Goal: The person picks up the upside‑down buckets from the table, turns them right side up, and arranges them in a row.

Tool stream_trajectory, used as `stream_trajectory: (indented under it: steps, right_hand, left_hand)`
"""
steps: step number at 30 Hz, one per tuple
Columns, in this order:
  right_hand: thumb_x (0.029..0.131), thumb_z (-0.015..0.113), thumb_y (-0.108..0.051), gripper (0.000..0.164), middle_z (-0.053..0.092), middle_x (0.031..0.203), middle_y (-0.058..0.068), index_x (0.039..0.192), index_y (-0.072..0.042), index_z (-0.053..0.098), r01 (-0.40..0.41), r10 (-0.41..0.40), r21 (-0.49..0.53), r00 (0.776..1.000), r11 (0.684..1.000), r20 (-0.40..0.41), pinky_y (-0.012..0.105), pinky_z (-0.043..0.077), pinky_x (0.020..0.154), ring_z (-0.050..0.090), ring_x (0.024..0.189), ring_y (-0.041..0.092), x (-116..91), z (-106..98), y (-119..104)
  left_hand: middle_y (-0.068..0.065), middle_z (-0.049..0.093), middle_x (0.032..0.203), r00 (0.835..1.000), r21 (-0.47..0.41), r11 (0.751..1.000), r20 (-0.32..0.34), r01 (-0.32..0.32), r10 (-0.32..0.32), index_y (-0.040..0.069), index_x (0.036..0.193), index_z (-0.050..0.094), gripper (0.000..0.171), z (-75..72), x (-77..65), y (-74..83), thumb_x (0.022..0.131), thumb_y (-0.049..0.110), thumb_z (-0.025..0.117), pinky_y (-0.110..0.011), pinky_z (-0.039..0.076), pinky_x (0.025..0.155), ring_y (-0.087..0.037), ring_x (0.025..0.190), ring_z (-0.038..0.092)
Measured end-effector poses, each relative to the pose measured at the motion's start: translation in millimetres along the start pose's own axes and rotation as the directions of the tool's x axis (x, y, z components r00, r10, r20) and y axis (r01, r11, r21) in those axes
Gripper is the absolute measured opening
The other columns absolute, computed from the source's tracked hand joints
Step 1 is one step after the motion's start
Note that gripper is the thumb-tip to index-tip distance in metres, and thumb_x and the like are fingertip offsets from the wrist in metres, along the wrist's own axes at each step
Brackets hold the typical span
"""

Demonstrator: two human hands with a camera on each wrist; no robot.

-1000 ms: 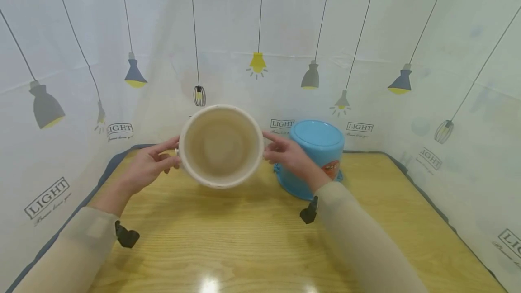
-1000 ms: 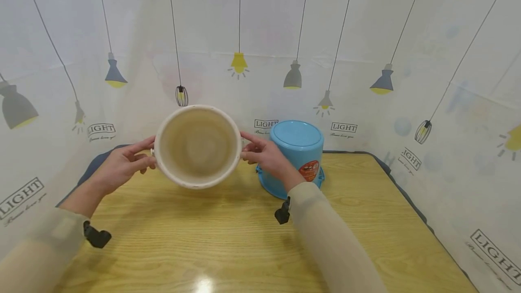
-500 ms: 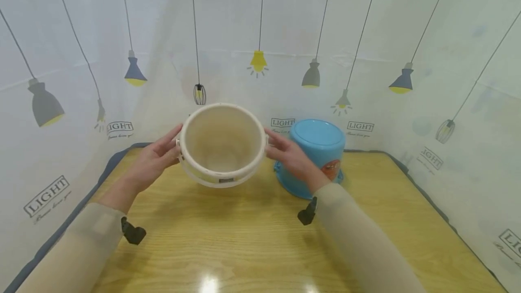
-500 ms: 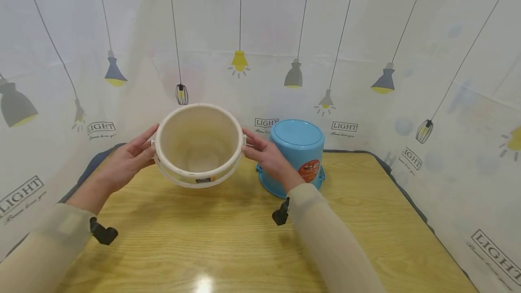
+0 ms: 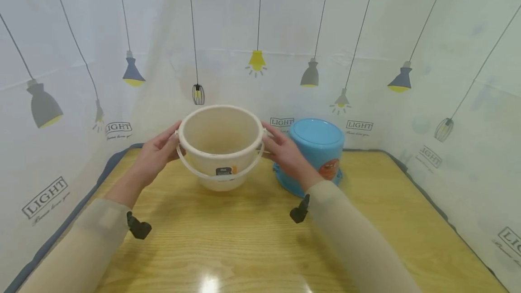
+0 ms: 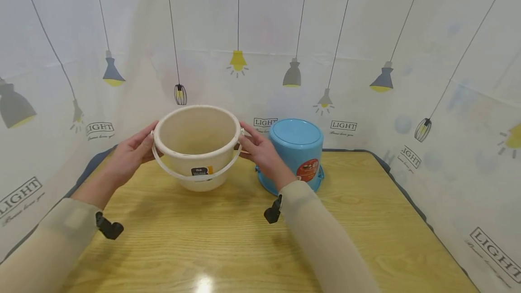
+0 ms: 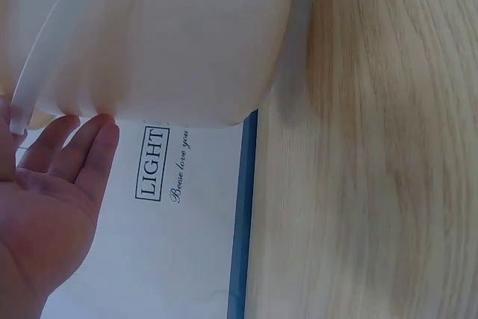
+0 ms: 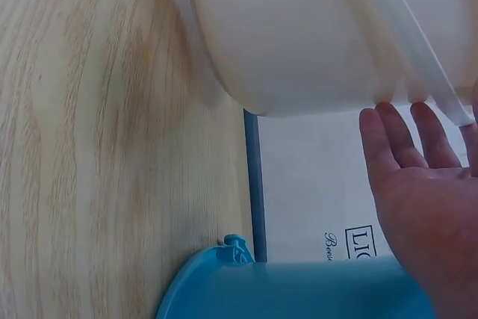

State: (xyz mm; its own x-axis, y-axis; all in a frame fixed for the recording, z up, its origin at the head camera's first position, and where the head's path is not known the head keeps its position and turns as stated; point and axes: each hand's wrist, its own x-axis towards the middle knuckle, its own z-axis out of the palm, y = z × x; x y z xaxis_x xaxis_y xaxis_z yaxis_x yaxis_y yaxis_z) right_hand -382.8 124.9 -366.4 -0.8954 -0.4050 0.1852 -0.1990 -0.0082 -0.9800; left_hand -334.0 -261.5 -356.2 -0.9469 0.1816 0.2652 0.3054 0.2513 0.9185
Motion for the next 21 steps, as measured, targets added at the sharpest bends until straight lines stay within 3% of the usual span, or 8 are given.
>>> stream_trajectory:
  steps: [4,7,11,14,16,21]
  right_hand:
    - [0.114,0.059,-0.045,0.054,0.055,0.168,-0.001,0.166,-0.041,0.046,-0.016,0.016,-0.008,1.0,1.0,-0.022,0.048,0.054,0.122,0.06,0.149,0.029,4.6,3.9,3.9]
    - [0.114,0.059,-0.045,0.054,0.055,0.168,0.002,0.166,-0.039,0.046,-0.024,0.023,-0.015,1.0,1.0,-0.021,0.048,0.055,0.121,0.061,0.148,0.031,7.3,7.3,7.6]
    - [0.115,0.056,-0.045,0.055,0.052,0.17,0.005,0.169,-0.037,0.043,-0.032,0.031,-0.028,0.999,0.999,-0.016,0.05,0.054,0.121,0.059,0.149,0.034,10.0,10.4,13.6]
    - [0.116,0.053,-0.049,0.055,0.05,0.172,0.001,0.168,-0.041,0.041,-0.036,0.036,-0.041,0.999,0.998,-0.02,0.051,0.053,0.123,0.057,0.151,0.032,12.6,11.8,16.2]
    - [0.115,0.051,-0.052,0.054,0.048,0.173,-0.001,0.168,-0.043,0.041,-0.04,0.04,-0.035,0.999,0.999,-0.018,0.052,0.051,0.124,0.056,0.153,0.031,14.8,12.8,16.2]
    - [0.116,0.049,-0.051,0.053,0.045,0.175,-0.003,0.169,-0.043,0.04,-0.067,0.067,-0.001,0.998,0.998,-0.015,0.055,0.046,0.128,0.053,0.155,0.032,18.6,13.4,15.4]
  left_hand:
    - [0.017,0.072,0.131,1.0,-0.026,1.0,-0.007,0.008,-0.008,0.028,0.173,0.036,0.062,-0.6,5.5,-5.1,0.116,0.048,0.05,-0.016,0.062,0.097,0.0,0.109,0.075]
    - [0.018,0.073,0.127,1.0,-0.052,0.998,-0.005,0.025,-0.025,0.026,0.173,0.035,0.063,-1.0,8.2,-12.0,0.116,0.047,0.05,-0.018,0.062,0.097,0.001,0.108,0.075]
    - [-0.002,0.069,0.151,0.998,-0.083,0.994,-0.008,0.066,-0.066,0.026,0.174,0.033,0.065,-0.1,10.1,-21.8,0.115,0.049,0.049,-0.023,0.062,0.103,0.003,0.108,0.075]
    - [-0.017,0.05,0.17,0.996,-0.103,0.991,-0.014,0.083,-0.085,0.027,0.174,0.03,0.066,1.5,10.7,-27.0,0.115,0.051,0.048,-0.025,0.061,0.105,0.005,0.11,0.074]
    - [-0.022,0.042,0.172,0.996,-0.111,0.99,-0.025,0.084,-0.087,0.029,0.175,0.029,0.067,2.6,10.9,-29.2,0.115,0.051,0.048,-0.024,0.061,0.105,0.007,0.11,0.074]
    - [-0.023,0.043,0.172,0.995,-0.097,0.992,-0.042,0.081,-0.086,0.032,0.174,0.03,0.066,5.5,9.4,-29.7,0.114,0.054,0.047,-0.022,0.062,0.102,0.009,0.111,0.072]
